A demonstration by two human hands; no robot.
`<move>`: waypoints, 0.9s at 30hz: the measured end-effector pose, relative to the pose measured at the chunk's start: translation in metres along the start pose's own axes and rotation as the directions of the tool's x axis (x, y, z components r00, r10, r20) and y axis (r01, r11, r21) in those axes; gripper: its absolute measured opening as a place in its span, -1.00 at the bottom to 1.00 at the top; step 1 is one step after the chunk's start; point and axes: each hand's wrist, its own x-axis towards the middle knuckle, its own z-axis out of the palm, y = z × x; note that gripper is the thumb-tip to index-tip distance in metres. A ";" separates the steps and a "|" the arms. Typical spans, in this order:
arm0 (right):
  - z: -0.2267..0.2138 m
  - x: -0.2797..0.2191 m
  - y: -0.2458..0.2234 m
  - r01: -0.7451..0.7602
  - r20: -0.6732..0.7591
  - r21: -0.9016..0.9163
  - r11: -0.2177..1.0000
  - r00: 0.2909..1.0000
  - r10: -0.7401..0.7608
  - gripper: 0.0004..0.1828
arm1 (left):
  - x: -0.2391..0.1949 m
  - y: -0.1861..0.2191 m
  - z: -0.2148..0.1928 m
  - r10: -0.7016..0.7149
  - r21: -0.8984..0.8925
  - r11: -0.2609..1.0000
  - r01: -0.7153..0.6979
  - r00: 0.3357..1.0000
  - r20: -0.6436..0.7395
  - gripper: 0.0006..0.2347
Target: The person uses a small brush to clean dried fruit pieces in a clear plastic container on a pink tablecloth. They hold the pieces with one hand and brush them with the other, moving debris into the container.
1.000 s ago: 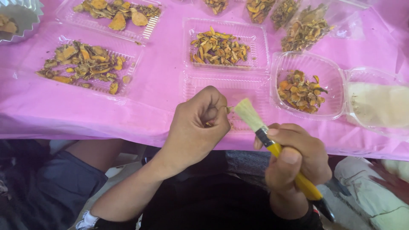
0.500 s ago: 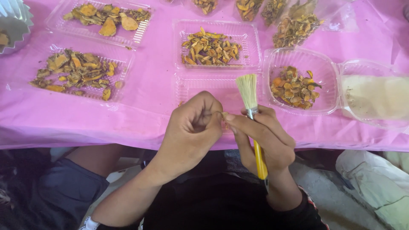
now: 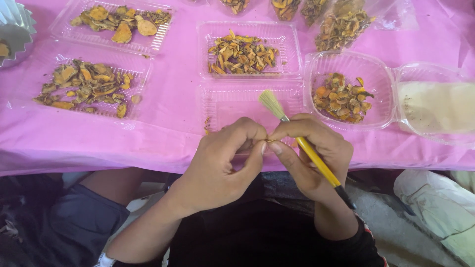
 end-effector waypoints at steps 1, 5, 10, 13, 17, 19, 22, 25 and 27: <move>0.000 0.000 0.000 -0.001 -0.002 0.000 1.000 1.000 0.001 -0.88 | -0.001 -0.001 0.001 0.000 0.000 1.000 0.000 1.000 0.002 -0.94; 0.004 -0.002 -0.001 -0.013 -0.004 0.001 1.000 1.000 0.013 -0.86 | -0.003 -0.003 0.002 -0.007 -0.006 1.000 0.007 1.000 0.009 -0.88; 0.009 -0.010 -0.007 0.007 -0.189 -0.148 0.989 0.981 -0.035 -0.74 | -0.001 -0.007 0.005 -0.028 -0.041 0.999 0.024 0.995 -0.093 -0.82; 0.001 -0.021 -0.012 0.136 -0.345 -0.173 0.975 0.919 -0.189 -0.55 | -0.003 -0.008 0.005 -0.134 -0.074 0.990 0.124 0.981 -0.141 -0.80; -0.010 -0.024 -0.013 0.057 -0.082 -0.054 0.997 0.995 -0.062 -0.71 | 0.000 -0.006 0.002 -0.111 -0.131 0.987 0.094 0.985 -0.130 -0.80; -0.011 -0.022 -0.015 0.047 -0.043 -0.103 0.994 0.998 -0.052 -0.81 | -0.001 -0.007 0.003 -0.108 -0.141 0.986 0.089 0.986 -0.128 -0.80; -0.010 -0.023 -0.024 -0.038 -0.287 -0.277 0.960 0.957 -0.045 -0.74 | -0.001 -0.005 0.006 -0.169 -0.141 0.979 0.149 0.976 -0.139 -0.81; -0.014 -0.024 -0.022 0.025 -0.095 -0.357 0.934 0.993 -0.063 -0.62 | 0.000 -0.002 0.005 -0.087 -0.055 0.995 0.079 0.981 -0.171 -0.78; -0.015 -0.020 -0.018 -0.027 0.012 -0.228 0.973 0.999 0.031 -0.77 | -0.001 -0.001 0.003 -0.148 -0.120 0.984 0.128 0.975 -0.167 -0.79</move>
